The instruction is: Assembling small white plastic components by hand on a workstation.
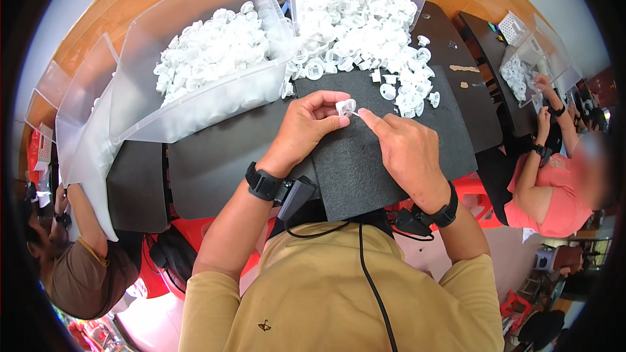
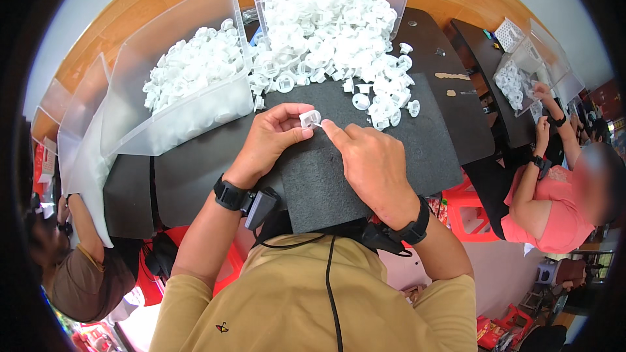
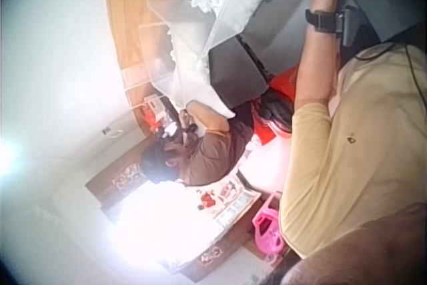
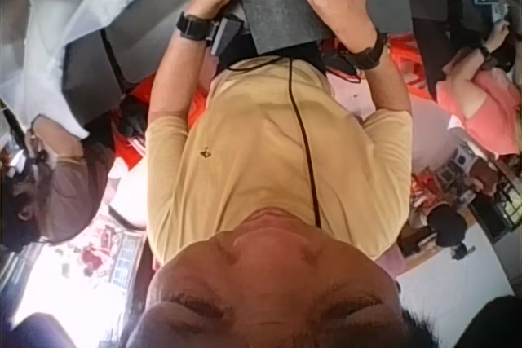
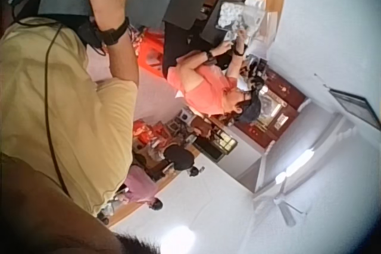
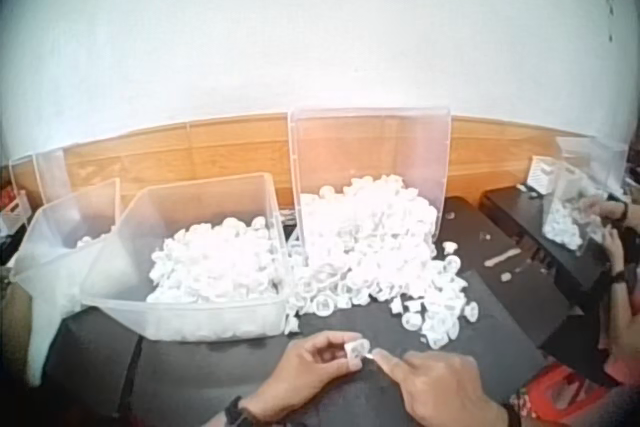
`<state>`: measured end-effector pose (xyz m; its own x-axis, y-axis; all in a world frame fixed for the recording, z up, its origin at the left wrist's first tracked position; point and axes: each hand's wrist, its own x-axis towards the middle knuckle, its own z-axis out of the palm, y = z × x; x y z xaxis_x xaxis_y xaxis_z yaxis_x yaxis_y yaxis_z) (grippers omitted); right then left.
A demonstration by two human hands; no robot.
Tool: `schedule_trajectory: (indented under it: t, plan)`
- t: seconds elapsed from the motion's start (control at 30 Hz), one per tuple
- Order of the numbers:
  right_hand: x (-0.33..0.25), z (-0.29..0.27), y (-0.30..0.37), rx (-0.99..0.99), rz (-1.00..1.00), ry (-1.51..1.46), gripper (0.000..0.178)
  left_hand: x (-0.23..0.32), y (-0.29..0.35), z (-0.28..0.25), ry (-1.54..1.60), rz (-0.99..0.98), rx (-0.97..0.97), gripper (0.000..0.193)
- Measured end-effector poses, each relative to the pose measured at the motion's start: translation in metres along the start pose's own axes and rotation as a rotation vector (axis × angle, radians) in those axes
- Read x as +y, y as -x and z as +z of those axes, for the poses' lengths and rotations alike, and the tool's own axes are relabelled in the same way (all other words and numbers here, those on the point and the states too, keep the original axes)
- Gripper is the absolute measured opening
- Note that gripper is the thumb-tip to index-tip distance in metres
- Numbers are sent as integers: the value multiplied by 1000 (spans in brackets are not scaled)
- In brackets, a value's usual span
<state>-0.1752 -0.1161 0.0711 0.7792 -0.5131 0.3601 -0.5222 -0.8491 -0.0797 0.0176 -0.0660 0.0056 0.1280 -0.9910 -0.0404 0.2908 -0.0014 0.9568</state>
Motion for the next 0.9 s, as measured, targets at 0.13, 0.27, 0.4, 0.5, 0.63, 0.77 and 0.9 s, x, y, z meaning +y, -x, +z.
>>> schedule_trajectory:
  t: [0.13,0.27,0.4,0.5,0.63,0.77,0.9]
  plan:
    - [0,1,-2,2,-27,49,33,0,1,-1,3,-9,0,37]
    - [-2,2,-3,24,-44,83,31,2,1,0,-2,-11,3,36]
    - [-3,3,-3,30,-104,150,31,-1,1,-1,-8,-5,9,36]
    - [-6,1,-3,26,-165,209,31,-3,0,1,-7,-5,28,36]
    - [-9,1,-4,-21,-273,276,32,-3,2,4,-110,16,18,35]
    - [-3,-5,-14,-96,-225,232,32,-3,2,4,-88,36,37,35]
    - [5,-12,-12,0,-169,134,33,-2,0,0,-87,28,16,37]
